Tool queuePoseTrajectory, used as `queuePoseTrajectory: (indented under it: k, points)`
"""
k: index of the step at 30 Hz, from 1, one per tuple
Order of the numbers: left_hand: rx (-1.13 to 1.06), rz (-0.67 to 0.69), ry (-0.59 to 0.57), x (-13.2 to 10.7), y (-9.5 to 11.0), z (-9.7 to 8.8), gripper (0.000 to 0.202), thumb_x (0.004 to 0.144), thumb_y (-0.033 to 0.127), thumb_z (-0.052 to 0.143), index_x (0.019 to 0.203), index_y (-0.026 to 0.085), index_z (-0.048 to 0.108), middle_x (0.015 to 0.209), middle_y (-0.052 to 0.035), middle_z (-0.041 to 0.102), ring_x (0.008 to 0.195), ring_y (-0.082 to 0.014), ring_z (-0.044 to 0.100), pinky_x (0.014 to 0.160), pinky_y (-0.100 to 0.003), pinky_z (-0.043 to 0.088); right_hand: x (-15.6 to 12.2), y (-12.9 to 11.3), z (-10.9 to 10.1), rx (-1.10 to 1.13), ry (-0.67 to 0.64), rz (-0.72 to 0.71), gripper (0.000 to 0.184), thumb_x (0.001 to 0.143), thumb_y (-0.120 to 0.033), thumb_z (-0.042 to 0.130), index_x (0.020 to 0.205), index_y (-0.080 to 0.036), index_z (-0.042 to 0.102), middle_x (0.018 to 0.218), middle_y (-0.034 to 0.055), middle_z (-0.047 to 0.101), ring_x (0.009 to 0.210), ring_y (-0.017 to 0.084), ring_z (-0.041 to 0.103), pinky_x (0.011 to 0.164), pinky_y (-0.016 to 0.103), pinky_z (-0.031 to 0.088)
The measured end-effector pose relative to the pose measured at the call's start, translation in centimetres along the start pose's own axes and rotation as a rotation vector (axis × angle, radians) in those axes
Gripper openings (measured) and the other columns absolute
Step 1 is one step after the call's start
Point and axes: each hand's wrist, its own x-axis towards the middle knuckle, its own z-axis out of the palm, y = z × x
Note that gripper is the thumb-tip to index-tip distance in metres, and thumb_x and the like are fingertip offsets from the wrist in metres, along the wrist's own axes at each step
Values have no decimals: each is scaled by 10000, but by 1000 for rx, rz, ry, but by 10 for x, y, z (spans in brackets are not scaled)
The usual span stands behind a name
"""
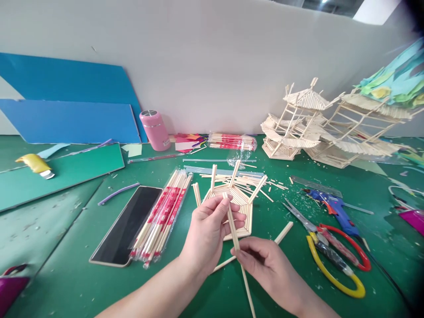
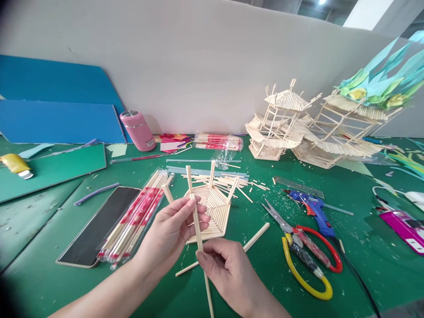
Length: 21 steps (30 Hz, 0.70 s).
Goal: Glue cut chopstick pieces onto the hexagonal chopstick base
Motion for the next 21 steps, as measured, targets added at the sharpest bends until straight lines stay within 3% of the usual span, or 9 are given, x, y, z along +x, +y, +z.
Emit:
queuePoseTrajectory:
  k: [5,15,17,19,21]
  points:
    - [9,5,-14,-1,-1,0,124,745,246,592,775,125,596,698,-24,593,606,-115,585,600,-245,482,4,1,2,-43,38,-8,290,828,-342,462,598,-169,431,570,-55,280,539,86,251,472,217,211]
    - [100,21,16,1,-4,1,191,740,272,596,878,139,607,774,-45,617,667,-142,593,659,-271,458,1,-4,-7,-67,42,10,271,824,-297,449,588,-170,409,563,-53,277,533,85,242,464,218,208]
    - [237,157,106,1,-4,-1,252,711,261,629,942,165,610,862,-55,616,734,-158,583,689,-275,448,0,-5,-13,-78,45,17,290,835,-310,431,582,-175,391,561,-54,263,533,85,229,460,220,201]
    - [458,412,176,-2,-2,-4,295,697,216,642,990,199,609,950,-63,599,829,-179,559,740,-277,423,-3,-5,-21,-120,42,37,307,845,-322,411,577,-179,372,557,-55,254,531,85,221,459,221,196]
    - [756,696,93,-6,1,-6,265,717,157,610,972,225,631,986,-68,592,913,-202,530,819,-295,375,-5,-5,-28,-236,37,46,320,851,-313,396,564,-181,341,554,-57,255,524,83,230,458,221,195]
